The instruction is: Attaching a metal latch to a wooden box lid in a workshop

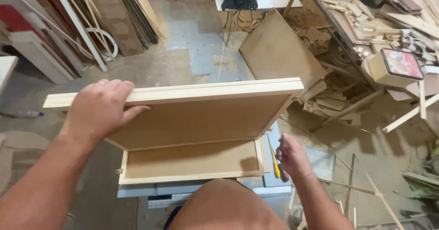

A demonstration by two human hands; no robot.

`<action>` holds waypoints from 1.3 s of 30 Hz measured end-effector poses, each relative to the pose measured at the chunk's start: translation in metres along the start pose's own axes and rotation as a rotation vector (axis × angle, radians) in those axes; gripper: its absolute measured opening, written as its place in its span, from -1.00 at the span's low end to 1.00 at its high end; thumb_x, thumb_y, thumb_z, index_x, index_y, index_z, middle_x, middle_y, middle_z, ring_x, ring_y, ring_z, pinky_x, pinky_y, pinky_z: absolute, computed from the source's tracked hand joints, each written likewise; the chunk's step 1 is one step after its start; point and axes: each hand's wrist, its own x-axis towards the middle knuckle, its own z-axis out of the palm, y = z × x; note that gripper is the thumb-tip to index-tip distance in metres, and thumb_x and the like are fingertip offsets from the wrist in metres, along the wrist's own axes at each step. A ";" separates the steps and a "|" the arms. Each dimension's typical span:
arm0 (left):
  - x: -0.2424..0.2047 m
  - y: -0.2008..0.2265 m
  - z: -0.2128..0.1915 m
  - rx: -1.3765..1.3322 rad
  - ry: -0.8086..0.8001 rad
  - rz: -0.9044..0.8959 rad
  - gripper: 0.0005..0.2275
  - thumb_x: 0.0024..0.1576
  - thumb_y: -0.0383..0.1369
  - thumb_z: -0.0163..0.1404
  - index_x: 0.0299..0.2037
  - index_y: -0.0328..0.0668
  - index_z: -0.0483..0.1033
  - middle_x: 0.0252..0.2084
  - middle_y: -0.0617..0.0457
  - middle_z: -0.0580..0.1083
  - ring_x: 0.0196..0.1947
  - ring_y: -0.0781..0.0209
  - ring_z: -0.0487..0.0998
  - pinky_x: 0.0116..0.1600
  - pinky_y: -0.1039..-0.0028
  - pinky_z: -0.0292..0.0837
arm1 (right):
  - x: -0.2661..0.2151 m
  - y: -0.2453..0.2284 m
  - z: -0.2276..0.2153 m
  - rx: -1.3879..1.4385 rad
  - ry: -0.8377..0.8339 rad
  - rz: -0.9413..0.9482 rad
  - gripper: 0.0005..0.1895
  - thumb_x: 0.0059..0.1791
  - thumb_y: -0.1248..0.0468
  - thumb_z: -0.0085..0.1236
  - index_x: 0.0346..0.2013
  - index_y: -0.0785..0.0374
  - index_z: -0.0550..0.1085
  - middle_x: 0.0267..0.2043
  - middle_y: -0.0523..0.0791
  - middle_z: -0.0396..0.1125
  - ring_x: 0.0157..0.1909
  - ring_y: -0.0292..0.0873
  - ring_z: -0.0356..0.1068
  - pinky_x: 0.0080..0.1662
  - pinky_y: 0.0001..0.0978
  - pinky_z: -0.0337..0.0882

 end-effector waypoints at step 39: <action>0.028 0.089 -0.224 -0.878 0.695 -0.694 -0.56 0.09 0.17 -0.07 -0.47 0.04 0.12 -0.54 0.27 0.17 -0.54 0.38 0.21 -0.46 0.39 0.12 | -0.042 -0.215 0.107 -0.807 0.066 -0.818 -0.39 0.17 0.03 -0.04 -0.73 0.04 0.09 -0.72 -0.24 -0.08 -0.61 -0.40 -0.19 -0.52 -0.37 -0.24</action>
